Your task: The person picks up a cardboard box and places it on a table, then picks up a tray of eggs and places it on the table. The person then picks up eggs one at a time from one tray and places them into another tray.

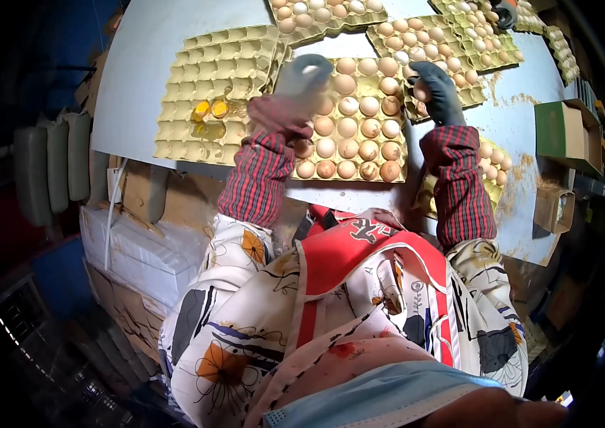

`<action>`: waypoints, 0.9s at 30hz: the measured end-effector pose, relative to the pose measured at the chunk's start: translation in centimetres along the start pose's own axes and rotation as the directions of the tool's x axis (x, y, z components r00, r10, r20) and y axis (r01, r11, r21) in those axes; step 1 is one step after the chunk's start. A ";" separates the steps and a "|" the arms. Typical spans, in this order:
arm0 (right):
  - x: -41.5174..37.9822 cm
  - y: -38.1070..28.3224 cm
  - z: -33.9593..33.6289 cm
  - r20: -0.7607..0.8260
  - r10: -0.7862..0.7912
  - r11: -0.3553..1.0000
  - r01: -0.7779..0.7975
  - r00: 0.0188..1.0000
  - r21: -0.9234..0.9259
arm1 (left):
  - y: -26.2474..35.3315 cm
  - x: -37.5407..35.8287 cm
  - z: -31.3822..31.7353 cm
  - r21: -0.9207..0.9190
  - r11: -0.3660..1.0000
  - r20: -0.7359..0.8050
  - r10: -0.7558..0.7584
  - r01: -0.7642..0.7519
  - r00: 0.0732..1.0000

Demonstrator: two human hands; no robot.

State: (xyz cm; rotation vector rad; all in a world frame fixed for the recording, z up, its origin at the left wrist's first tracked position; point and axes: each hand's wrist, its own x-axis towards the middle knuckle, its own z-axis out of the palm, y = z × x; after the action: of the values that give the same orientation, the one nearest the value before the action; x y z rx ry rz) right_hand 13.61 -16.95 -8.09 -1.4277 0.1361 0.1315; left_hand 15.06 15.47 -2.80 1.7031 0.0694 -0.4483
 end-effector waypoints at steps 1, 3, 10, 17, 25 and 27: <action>0.8 -0.5 0.6 0.038 -0.067 0.935 0.076 0.997 -0.347 | -0.8 1.0 0.9 0.324 0.929 0.107 0.150 -0.177 0.983; 2.1 -1.6 3.6 0.131 -0.194 0.555 0.219 0.972 -0.802 | -2.5 3.0 2.7 0.805 0.354 0.308 0.435 -0.476 0.846; 4.7 1.1 4.2 0.106 -0.317 0.347 0.219 0.942 -0.912 | -3.2 3.3 3.8 0.826 0.384 0.316 0.293 -0.413 0.902; -18.4 0.8 0.2 -0.337 -0.191 0.977 0.212 0.922 0.025 | -0.5 -3.3 8.4 0.129 0.972 0.101 0.184 -0.196 0.978; -24.4 7.3 -12.0 -0.666 -0.173 0.826 -0.261 0.726 -0.500 | -3.6 -6.1 24.7 0.502 0.625 0.584 0.265 -0.598 0.767; -23.4 7.3 -12.5 -0.558 -0.312 0.731 -0.181 0.769 -0.658 | -3.4 -6.1 27.2 0.637 0.459 0.596 0.217 -0.620 0.773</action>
State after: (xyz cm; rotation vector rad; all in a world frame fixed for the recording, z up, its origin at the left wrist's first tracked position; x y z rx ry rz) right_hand -10.92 -28.57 -12.89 -2.1904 0.6624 -0.4415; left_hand 1.49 -8.75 -7.07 2.3722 -1.0770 -0.4909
